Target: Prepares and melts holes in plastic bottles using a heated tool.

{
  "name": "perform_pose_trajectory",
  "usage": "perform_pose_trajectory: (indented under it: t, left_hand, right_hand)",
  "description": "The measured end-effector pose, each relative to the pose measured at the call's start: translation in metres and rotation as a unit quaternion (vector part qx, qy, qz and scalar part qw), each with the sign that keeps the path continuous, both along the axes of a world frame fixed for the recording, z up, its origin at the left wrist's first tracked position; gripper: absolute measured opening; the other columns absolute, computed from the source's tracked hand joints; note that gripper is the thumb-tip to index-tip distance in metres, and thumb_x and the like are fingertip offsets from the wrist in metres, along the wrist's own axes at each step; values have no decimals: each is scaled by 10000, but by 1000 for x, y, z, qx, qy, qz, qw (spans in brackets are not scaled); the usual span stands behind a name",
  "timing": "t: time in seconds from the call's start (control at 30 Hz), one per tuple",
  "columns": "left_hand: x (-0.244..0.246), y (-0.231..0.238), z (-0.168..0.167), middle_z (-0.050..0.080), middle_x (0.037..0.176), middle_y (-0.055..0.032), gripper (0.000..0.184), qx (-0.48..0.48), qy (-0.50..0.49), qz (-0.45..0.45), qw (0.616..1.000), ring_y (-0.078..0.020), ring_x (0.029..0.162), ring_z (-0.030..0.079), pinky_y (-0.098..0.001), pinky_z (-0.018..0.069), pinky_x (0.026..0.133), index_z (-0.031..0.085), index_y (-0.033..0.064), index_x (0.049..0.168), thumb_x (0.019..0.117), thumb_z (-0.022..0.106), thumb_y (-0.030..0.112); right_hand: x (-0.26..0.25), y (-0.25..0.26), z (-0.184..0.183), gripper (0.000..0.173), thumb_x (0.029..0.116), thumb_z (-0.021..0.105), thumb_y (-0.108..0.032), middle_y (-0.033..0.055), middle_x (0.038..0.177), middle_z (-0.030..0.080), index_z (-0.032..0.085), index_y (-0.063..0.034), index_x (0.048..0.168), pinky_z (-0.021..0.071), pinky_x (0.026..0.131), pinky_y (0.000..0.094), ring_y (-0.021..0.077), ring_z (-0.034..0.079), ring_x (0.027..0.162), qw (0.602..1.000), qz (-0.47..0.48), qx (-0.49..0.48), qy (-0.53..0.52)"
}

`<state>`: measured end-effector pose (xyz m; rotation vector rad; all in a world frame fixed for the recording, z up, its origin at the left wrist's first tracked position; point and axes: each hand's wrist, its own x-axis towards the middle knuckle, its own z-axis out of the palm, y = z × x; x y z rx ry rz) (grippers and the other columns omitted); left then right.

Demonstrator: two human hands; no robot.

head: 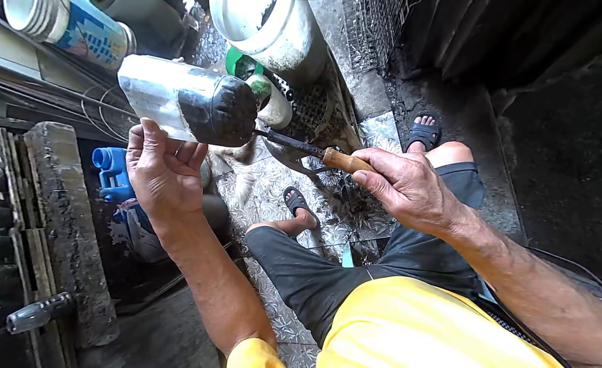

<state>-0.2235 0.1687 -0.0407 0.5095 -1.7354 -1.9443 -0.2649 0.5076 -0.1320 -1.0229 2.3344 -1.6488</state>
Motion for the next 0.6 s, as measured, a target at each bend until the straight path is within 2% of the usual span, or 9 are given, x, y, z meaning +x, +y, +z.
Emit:
perform_pose_trajectory:
  t: [0.33,0.6]
  left_hand:
    - [3,1,2,719,934,-88,148,7,13,-13,1000,-252,865,747,-465,642,829,571,121,1077,1111,448,195]
    - [1,7,-2,726,912,-79,169,-7,-3,-23,1000,-238,828,752,-440,653,790,580,122,1043,1112,433,173]
  right_hand:
    - [0,-2,-1,289,1071,526,-272,-36,760,634,714,-80,1179,461,543,243,41,550,614,1000,8,2,-3]
    - [-1,-1,-4,275,1072,524,-247,-35,765,640,717,-73,1161,458,540,228,29,548,612,1000,9,-1,-7]
